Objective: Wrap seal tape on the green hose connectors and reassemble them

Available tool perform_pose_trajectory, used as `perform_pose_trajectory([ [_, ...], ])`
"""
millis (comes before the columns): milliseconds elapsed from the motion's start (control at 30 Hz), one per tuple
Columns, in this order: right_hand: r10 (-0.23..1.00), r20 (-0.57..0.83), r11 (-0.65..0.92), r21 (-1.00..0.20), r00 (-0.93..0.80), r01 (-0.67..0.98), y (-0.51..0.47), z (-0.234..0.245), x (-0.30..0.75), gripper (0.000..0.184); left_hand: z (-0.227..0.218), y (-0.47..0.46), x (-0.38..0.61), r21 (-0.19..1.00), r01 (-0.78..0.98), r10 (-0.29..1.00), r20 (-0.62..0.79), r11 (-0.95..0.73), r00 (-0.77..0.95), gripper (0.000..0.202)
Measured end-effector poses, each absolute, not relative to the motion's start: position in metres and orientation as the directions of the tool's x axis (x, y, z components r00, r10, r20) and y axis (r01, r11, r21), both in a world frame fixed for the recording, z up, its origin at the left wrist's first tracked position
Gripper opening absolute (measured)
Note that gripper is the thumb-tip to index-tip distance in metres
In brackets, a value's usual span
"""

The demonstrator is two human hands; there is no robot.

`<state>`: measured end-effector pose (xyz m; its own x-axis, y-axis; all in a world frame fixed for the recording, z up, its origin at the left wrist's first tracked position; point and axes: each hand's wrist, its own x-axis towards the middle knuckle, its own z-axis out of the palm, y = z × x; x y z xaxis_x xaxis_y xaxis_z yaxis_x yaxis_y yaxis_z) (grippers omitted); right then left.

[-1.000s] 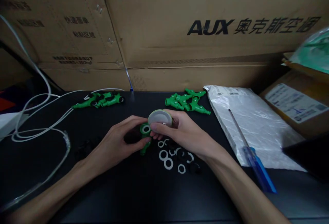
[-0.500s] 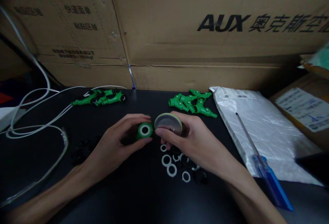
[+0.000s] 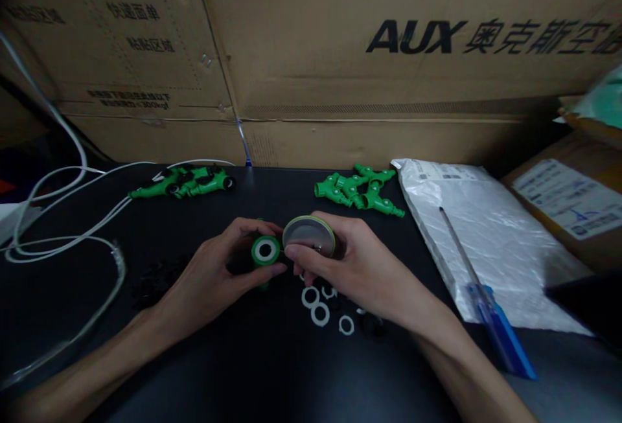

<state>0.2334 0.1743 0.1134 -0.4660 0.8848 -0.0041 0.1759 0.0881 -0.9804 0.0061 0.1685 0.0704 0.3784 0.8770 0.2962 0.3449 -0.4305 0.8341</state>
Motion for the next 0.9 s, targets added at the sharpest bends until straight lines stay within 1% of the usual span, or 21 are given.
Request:
perform_pose_trajectory([
  [133, 0.903, -0.036, 0.028, -0.989, -0.427, 0.144, 0.181, 0.114, 0.242, 0.028, 0.076, 0.17, 0.004, 0.786, 0.37, 0.849, 0.351, -0.496, 0.394, 0.032],
  [300, 0.939, 0.01, 0.053, -0.992, -0.343, 0.116, 0.178, 0.128, 0.242, 0.033, 0.085, 0.173, -0.001, 0.758, 0.374, 0.822, 0.363, -0.534, 0.439, 0.042],
  [433, 0.957, -0.001, 0.022, -0.997, -0.289, 0.076, 0.14, 0.142, 0.228, 0.034, 0.089, 0.16, -0.006, 0.773, 0.384, 0.845, 0.354, -0.505, 0.399, 0.038],
  [600, 0.971, -0.101, -0.098, -0.995, -0.218, 0.023, 0.086, 0.14, 0.211, 0.034, 0.096, 0.12, -0.008, 0.795, 0.39, 0.871, 0.332, -0.465, 0.363, 0.034],
  [700, 0.977, -0.136, -0.135, -0.991, -0.164, 0.015, 0.07, 0.134, 0.205, 0.032, 0.102, 0.1, -0.007, 0.802, 0.427, 0.896, 0.287, -0.418, 0.339, 0.036],
  [800, 0.983, -0.137, -0.13, -0.99, -0.125, 0.06, 0.064, 0.13, 0.202, 0.032, 0.105, 0.088, -0.005, 0.788, 0.473, 0.905, 0.244, -0.394, 0.348, 0.044],
  [900, 0.989, -0.128, -0.116, -0.983, -0.076, 0.139, 0.063, 0.126, 0.199, 0.032, 0.103, 0.083, -0.005, 0.775, 0.492, 0.903, 0.233, -0.396, 0.361, 0.05],
])
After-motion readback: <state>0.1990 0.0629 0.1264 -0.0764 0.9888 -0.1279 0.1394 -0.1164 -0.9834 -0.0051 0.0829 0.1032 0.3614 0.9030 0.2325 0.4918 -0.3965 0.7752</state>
